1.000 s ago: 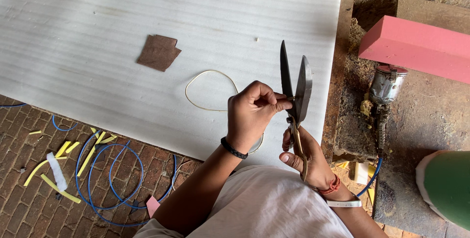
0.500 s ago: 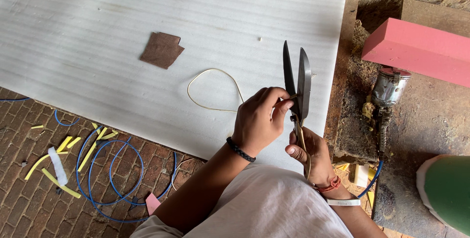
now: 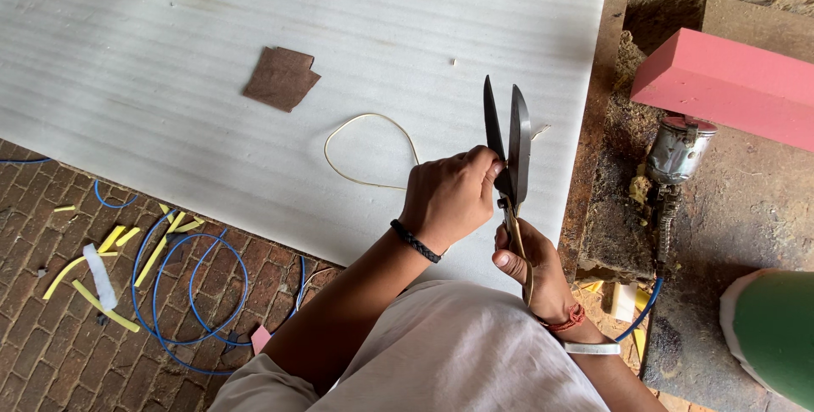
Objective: The person handles a white electrical cord at a workbench, cuts it to length with scissors, and pulls the insulation off the cut ends by hand to expose the inner wires. They briefly plug one end into a wall socket, then continue trimming and stripping the cord ends on the bench.
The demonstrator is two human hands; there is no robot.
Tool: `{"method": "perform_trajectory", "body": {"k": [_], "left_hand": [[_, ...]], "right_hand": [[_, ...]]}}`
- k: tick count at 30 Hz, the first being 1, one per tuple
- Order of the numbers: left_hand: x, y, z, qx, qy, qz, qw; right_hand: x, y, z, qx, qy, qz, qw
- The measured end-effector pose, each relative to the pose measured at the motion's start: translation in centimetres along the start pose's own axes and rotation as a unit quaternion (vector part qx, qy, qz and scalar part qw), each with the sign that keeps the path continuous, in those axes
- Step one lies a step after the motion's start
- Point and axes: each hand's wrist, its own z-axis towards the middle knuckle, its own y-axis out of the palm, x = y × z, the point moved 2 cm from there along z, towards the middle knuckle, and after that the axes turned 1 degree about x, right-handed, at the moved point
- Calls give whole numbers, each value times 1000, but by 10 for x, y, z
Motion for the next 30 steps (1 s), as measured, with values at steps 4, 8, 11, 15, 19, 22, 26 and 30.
{"method": "perform_trajectory", "body": {"k": [4,8,11,15,19,22,26,30], "left_hand": [[-8,0,2,-26,-16,-32,999],[-12,-4,6,-44,-48,-45,997],[-9,-10,6,-37,4,-80,996],[-8,-10,2,-96,31,-52,994],[-11,0,-1,-54,1,-79,995],[-16,11,-3,-21,-3,-90,996],[-23,28,-4,-6,-20,-103,994],[-31,44,-2,10,-14,-104,994]], "right_hand": [[1,-3,-2,11,7,-28,1000],[1,-1,-1,14,29,6,999],[1,2,0,16,28,18,999],[1,2,-1,6,1,9,1000],[3,1,-3,34,-3,-27,999],[6,3,-3,54,28,22,998],[8,5,-1,106,16,-15,994],[12,5,4,146,29,0,989]]}}
